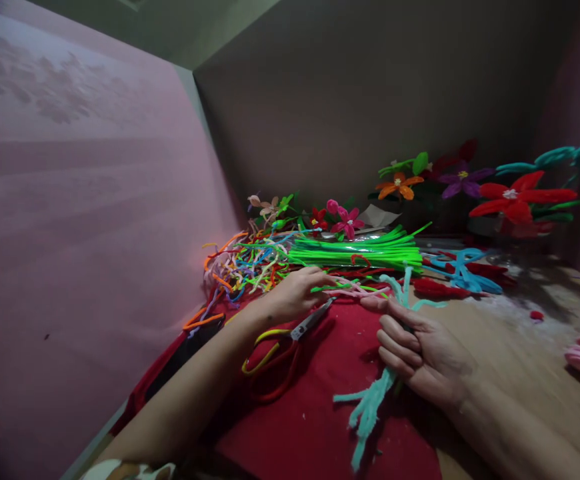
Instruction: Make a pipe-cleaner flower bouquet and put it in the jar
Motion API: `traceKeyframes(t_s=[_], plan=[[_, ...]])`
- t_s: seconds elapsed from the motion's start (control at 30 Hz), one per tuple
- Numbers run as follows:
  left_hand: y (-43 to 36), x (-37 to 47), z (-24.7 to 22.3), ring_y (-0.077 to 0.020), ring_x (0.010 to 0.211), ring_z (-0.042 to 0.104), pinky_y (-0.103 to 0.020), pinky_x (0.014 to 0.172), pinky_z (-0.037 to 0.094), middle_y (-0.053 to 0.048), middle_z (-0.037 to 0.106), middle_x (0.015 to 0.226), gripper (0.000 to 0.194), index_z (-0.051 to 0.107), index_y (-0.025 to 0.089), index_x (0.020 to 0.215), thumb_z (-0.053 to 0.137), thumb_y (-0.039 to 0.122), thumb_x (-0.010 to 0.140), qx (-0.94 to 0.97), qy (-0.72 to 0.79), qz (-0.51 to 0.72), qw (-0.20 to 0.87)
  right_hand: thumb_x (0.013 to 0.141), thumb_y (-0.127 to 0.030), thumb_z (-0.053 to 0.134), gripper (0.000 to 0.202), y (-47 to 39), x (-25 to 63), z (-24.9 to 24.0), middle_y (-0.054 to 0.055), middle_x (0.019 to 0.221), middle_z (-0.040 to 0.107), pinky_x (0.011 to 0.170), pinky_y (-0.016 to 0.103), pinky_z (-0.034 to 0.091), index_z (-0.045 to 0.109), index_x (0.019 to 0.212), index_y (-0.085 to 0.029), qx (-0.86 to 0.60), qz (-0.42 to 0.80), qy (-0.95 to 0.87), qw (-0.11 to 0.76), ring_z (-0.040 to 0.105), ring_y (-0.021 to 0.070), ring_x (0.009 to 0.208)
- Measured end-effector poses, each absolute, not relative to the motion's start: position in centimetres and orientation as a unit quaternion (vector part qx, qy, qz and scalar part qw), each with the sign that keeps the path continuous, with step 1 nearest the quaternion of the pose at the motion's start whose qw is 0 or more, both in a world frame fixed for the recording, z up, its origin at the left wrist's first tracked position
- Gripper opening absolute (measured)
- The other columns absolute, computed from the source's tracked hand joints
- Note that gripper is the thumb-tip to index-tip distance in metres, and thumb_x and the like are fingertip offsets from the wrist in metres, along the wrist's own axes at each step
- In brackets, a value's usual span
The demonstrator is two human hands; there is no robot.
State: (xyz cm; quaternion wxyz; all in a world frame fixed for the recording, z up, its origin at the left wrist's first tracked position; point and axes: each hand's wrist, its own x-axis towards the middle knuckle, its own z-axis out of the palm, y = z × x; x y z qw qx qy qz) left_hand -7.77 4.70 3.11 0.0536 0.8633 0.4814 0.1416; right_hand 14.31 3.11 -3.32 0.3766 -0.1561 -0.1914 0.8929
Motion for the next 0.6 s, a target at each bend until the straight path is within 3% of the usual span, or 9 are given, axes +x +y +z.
traceKeyframes(t_s=[0.13,0.3,0.47,0.6], plan=[[6.4,-6.0,2.1,-0.0224,0.099,0.049,-0.036,0.084,0.041,-0.011,0.056,0.106,0.039,0.051,0.018,0.116,0.046,0.013,0.078,0.857,0.504,0.015,-0.108,0.089,-0.025,0.043,0.023,3.2,14.2,-3.0,-0.009,0.042,0.016,0.033,0.019,0.011,0.058,0.075,-0.015,-0.143,0.895,-0.191,0.378,0.004,0.0046,0.037],[8.6,-7.5,0.7,-0.0259,0.093,0.051,-0.040,0.078,0.041,-0.013,0.058,0.099,0.030,0.057,0.016,0.107,0.046,0.023,0.081,0.850,0.518,-0.002,-0.098,0.093,-0.024,0.032,0.030,3.3,14.0,-2.6,-0.009,0.040,0.018,0.032,0.019,0.011,0.060,0.088,-0.013,-0.128,0.893,-0.213,0.376,0.005,0.0056,0.035],[10.4,-8.4,0.3,-0.0213,0.078,0.055,-0.032,0.070,0.041,-0.011,0.060,0.082,0.024,0.063,0.014,0.078,0.043,0.026,0.082,0.825,0.558,0.037,-0.075,0.094,-0.024,0.031,0.032,3.5,14.0,-2.5,-0.009,0.038,0.020,0.032,0.019,0.012,0.060,0.090,-0.011,-0.134,0.887,-0.223,0.382,0.006,0.0057,0.034],[11.8,-8.9,1.2,-0.0170,0.065,0.054,-0.027,0.060,0.039,-0.005,0.059,0.069,0.024,0.060,0.015,0.079,0.038,0.023,0.084,0.791,0.604,0.085,-0.052,0.093,-0.024,0.033,0.029,3.6,14.2,-2.4,-0.010,0.038,0.022,0.032,0.019,0.014,0.059,0.090,-0.011,-0.130,0.882,-0.220,0.395,0.007,0.0058,0.034]])
